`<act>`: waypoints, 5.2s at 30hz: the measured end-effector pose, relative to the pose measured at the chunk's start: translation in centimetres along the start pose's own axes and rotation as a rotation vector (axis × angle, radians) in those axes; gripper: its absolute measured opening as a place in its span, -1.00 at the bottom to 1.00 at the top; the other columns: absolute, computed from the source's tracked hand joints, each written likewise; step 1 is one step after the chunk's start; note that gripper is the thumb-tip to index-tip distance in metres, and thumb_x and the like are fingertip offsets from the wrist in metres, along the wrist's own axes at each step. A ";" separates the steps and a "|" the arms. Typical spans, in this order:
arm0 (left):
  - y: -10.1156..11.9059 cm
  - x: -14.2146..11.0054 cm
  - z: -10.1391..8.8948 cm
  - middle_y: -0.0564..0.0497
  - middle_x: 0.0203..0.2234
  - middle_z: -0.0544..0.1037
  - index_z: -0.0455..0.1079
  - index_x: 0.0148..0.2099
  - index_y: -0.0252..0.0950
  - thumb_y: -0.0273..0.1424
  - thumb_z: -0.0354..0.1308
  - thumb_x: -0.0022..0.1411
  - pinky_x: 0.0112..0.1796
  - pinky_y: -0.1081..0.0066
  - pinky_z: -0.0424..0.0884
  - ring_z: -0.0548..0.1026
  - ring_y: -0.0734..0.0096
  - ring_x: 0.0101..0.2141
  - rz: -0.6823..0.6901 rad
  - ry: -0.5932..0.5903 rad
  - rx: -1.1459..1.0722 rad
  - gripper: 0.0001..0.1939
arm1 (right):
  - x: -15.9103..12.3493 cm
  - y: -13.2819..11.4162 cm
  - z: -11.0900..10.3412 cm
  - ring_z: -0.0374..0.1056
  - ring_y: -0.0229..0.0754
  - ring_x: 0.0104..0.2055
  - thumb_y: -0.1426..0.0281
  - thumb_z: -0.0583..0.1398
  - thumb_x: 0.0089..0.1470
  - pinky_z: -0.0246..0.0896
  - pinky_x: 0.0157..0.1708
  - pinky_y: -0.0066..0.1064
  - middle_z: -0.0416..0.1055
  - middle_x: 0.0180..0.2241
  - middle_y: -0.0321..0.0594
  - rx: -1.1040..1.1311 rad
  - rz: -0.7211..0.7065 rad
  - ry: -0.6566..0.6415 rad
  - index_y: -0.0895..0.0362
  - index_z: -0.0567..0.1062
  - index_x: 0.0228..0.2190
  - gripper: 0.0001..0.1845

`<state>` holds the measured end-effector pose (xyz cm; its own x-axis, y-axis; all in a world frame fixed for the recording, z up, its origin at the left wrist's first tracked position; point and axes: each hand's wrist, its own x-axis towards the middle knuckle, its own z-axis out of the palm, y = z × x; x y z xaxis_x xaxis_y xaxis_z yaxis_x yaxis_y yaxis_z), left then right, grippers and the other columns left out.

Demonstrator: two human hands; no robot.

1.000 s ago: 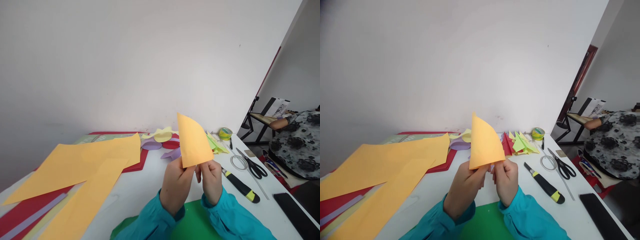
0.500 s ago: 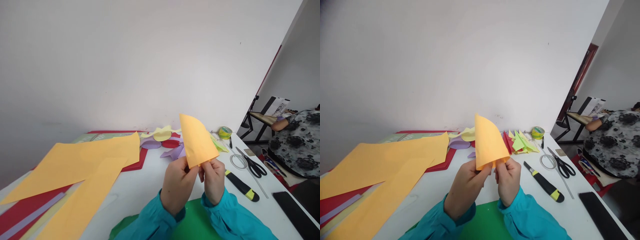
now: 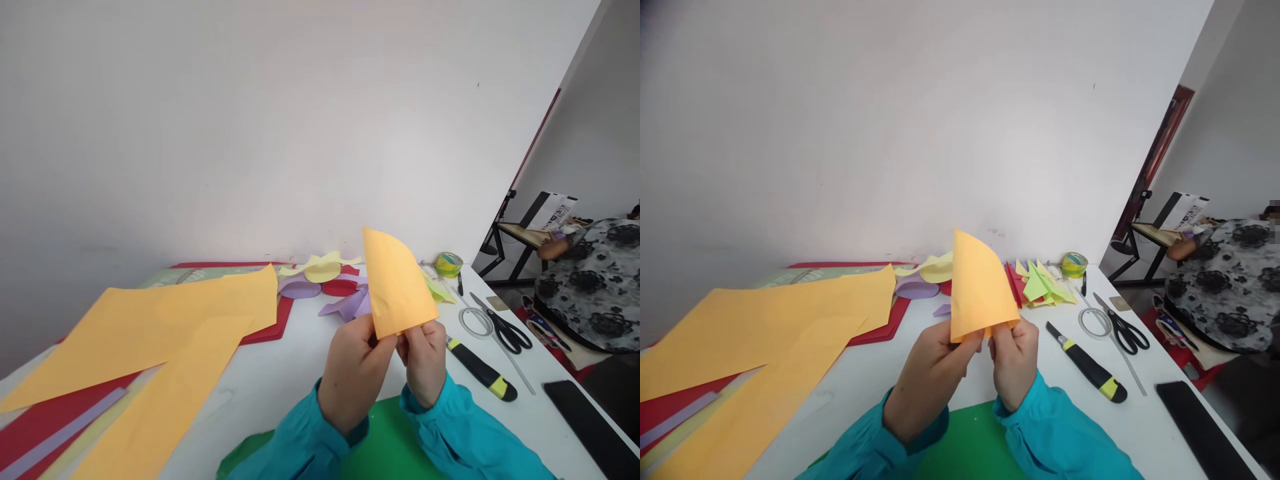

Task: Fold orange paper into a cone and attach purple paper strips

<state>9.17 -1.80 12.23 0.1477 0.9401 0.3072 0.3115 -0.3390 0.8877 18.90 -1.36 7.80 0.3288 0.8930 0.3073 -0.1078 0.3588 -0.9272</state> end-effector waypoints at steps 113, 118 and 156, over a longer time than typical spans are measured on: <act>-0.3 -0.2 0.2 0.18 -0.81 0.16 0.15 -0.63 -0.24 -0.44 -0.09 0.03 -0.67 0.49 0.12 0.16 0.54 -0.73 0.098 0.028 -0.124 -0.78 | 0.1 -0.4 0.3 -0.12 -0.45 -0.80 0.27 0.17 -0.07 -0.29 -0.78 -0.52 0.03 -0.87 -0.45 0.144 0.014 -0.064 0.15 0.21 -0.82 -0.57; -0.2 -0.2 0.4 0.19 -0.84 0.14 0.12 -0.63 -0.22 -0.45 -0.08 0.04 -0.68 0.50 0.10 0.16 0.53 -0.75 0.114 0.027 -0.098 -0.78 | -0.1 -0.3 0.6 -0.13 -0.45 -0.78 0.25 0.20 -0.13 -0.30 -0.79 -0.53 0.03 -0.85 -0.47 0.159 0.027 0.001 0.15 0.24 -0.77 -0.63; -0.2 0.0 0.1 0.14 -0.76 0.25 0.18 -0.64 -0.26 -0.50 -0.07 -0.06 -0.67 0.51 0.11 0.15 0.53 -0.68 0.121 0.187 -0.131 -0.84 | 0.1 0.0 -0.1 -0.03 -0.37 -0.79 0.25 -0.01 0.01 -0.23 -0.77 -0.48 0.08 -0.87 -0.34 0.044 0.031 -0.013 0.14 0.27 -0.82 -0.53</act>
<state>9.17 -1.77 11.99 -0.0036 0.8875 0.4608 0.1766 -0.4530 0.8738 19.05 -1.25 7.77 0.3125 0.9073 0.2813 -0.1588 0.3419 -0.9262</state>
